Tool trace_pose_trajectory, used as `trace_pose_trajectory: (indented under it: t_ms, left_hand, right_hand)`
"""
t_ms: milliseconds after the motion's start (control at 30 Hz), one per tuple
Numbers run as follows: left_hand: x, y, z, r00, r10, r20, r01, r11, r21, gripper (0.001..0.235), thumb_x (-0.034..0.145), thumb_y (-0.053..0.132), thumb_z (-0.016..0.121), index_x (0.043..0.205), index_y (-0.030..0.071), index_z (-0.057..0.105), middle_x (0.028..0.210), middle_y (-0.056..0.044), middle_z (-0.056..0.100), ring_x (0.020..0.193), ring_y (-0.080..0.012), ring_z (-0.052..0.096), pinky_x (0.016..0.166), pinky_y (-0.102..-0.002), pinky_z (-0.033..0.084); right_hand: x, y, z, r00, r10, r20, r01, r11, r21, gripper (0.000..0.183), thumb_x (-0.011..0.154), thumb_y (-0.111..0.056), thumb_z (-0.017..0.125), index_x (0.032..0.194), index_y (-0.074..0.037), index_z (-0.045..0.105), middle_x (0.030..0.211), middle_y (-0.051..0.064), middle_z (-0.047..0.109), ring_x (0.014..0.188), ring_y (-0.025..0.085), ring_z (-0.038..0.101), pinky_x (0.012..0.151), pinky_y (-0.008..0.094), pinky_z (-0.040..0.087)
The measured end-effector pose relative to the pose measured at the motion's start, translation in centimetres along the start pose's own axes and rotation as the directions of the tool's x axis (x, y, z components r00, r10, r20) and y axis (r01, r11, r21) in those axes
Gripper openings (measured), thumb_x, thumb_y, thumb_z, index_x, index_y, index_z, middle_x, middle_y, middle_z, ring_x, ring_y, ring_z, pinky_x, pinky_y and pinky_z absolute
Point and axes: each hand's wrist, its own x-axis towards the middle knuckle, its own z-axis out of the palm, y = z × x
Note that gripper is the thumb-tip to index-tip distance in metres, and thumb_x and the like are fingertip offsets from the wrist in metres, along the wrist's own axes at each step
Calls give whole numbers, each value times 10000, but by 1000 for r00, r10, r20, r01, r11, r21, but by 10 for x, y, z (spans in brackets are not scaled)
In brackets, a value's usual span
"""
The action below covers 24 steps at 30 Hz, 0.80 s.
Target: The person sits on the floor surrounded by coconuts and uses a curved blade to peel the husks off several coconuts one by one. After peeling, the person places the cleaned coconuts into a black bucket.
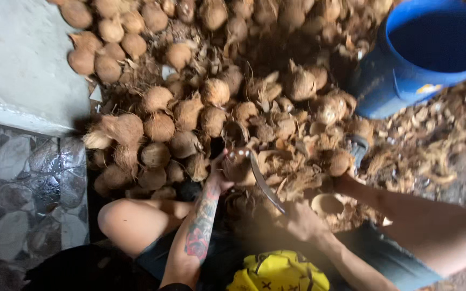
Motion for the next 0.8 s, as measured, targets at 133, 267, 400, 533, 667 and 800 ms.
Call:
trace_pose_trajectory:
  t_ms: [133, 267, 400, 533, 667, 800]
  left_hand:
    - [48, 9, 10, 753, -608, 251, 567, 407, -717, 685, 903, 498, 666, 1392, 22, 608, 1409, -291, 595, 1236, -414, 625, 920, -581, 600]
    - [45, -5, 1, 509, -861, 7, 747, 437, -502, 1048, 512, 496, 761, 1490, 215, 507, 1494, -180, 555, 1361, -356, 502, 1108, -610, 450]
    - [34, -16, 8, 640, -767, 51, 566, 426, -705, 606, 756, 583, 725, 1177, 147, 739, 1326, -145, 707, 1262, -345, 611, 1049, -572, 487]
    - [41, 24, 12, 563, -817, 123, 582, 287, -761, 933, 735, 696, 637, 1485, 150, 536, 1544, -199, 522, 1408, -407, 503, 1138, -640, 446]
    - [40, 21, 12, 646, -733, 214, 606, 321, -727, 1112, 621, 808, 586, 1551, 209, 477, 1681, -180, 411, 1514, -401, 395, 1206, -715, 316]
    - [44, 47, 17, 866, -187, 464, 496, 212, -842, 1073, 888, 734, 603, 1628, -6, 366, 1692, -220, 362, 1456, -386, 477, 1152, -582, 475]
  right_hand:
    - [4, -18, -3, 990, -134, -39, 139, 964, 227, 378, 990, -241, 523, 663, -103, 652, 470, 12, 649, 332, 110, 596, 398, 285, 512]
    - [-40, -53, -15, 961, -238, 143, 34, 613, 789, 264, 825, 2, 575, 577, 47, 652, 436, 127, 611, 350, 212, 671, 299, 266, 510]
    - [-40, -43, -6, 728, -670, -145, 636, 740, -219, 410, 1080, -171, 528, 672, -180, 577, 447, -81, 491, 295, 46, 417, 222, 252, 385]
    - [-3, -19, -4, 419, -832, -363, 908, 375, 187, 299, 945, -91, 573, 664, -185, 533, 553, -76, 463, 438, 81, 475, 455, 245, 397]
    - [63, 50, 35, 899, -437, -2, 423, 871, -249, 278, 925, -168, 612, 665, -91, 671, 724, 23, 731, 582, 177, 731, 466, 314, 592]
    - [12, -5, 2, 984, 28, -176, 9, 978, 208, 187, 892, -161, 617, 960, -19, 717, 745, 132, 841, 539, 194, 818, 437, 305, 649]
